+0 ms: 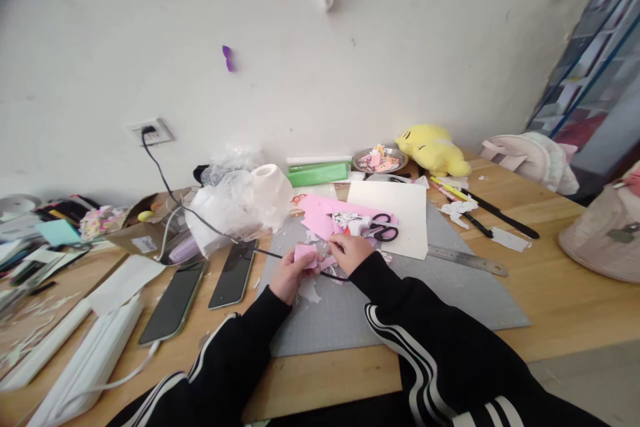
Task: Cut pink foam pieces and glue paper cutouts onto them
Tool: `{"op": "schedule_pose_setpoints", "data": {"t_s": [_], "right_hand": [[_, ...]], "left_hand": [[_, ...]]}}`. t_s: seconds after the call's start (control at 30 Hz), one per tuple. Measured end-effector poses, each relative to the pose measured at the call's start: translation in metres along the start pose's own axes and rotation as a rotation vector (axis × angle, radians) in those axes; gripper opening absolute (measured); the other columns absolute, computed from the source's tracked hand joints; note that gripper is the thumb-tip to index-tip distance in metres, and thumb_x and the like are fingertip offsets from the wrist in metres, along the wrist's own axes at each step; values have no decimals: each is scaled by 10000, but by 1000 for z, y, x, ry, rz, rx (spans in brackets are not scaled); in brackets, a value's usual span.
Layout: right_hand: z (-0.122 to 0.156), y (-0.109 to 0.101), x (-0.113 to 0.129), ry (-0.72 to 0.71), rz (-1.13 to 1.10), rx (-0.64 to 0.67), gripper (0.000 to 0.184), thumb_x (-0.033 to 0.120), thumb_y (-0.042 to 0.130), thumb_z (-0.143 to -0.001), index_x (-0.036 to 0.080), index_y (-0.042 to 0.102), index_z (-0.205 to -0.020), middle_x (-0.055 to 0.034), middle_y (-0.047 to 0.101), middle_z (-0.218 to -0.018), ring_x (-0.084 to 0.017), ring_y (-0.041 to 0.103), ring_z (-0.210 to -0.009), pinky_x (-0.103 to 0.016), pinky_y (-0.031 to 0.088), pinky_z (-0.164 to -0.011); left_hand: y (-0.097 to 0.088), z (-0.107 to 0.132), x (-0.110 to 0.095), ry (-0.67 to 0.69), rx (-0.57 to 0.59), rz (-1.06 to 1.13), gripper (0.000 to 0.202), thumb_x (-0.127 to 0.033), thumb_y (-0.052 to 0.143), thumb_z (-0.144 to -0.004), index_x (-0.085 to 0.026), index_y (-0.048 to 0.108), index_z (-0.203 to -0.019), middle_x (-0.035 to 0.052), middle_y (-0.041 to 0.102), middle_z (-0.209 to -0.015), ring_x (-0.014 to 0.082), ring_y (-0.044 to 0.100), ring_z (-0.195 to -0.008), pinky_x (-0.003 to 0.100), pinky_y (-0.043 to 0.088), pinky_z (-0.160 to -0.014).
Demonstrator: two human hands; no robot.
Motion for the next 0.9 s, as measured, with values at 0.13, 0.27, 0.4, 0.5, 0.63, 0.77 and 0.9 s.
{"op": "schedule_pose_setpoints", "data": {"t_s": [0.13,0.27,0.4,0.5,0.63,0.77,0.9], "right_hand": [[2,-2,1,-15,63,-31,182,248,421,-745,171,583,-713,-9,631,-618,-96,522,-506,-194,354,-506],[5,-4,5,-9,64,-15,244,227,375,-756,167,505,-558,8,567,-490,-87,487,-458,-194,345,-495],[6,1,6,47,-75,18,195,210,441,-695,164,484,-511,26,515,-421,-75,447,-416,-183,339,-449],[6,10,3,133,-267,48,159,231,449,-698,161,545,-593,12,580,-509,-69,448,-408,-180,352,-421],[6,20,-5,302,-478,126,156,280,467,-708,162,568,-697,0,616,-584,-55,434,-351,-177,337,-353],[6,24,-12,423,-583,152,253,357,441,-742,154,559,-650,-5,607,-551,-51,431,-313,-174,304,-309],[8,31,-11,440,-636,234,271,372,464,-731,152,538,-591,3,593,-523,-41,410,-284,-163,264,-271]], "left_hand": [[0,0,-2,29,-1,6,280,-320,640,-584,-167,426,-679,12,629,-655,110,537,-506,188,316,-431],[-2,-1,-6,109,-29,-13,252,-266,638,-581,-164,411,-618,-14,579,-653,81,494,-526,174,313,-446],[-3,-2,-8,147,-43,-20,238,-185,648,-533,-156,419,-586,-56,491,-610,43,403,-481,167,296,-464],[-3,-3,-7,165,-28,-23,220,-132,637,-505,-153,441,-602,-54,480,-620,53,410,-520,174,306,-505],[-1,-2,-8,194,0,-36,196,-86,594,-488,-152,469,-624,-45,492,-628,77,431,-570,192,316,-551],[-1,0,-13,249,-7,-55,159,-87,560,-506,-158,471,-617,-43,487,-640,86,427,-593,200,316,-573],[0,4,-18,305,-9,-85,164,-68,552,-513,-163,478,-624,-39,487,-671,94,431,-632,204,321,-604]]}}
Point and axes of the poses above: each hand's wrist, its own z-axis away from the middle knuckle, its own y-axis out of the palm, x = y × z, the point moved 6 cm from there along -z, towards the middle knuckle
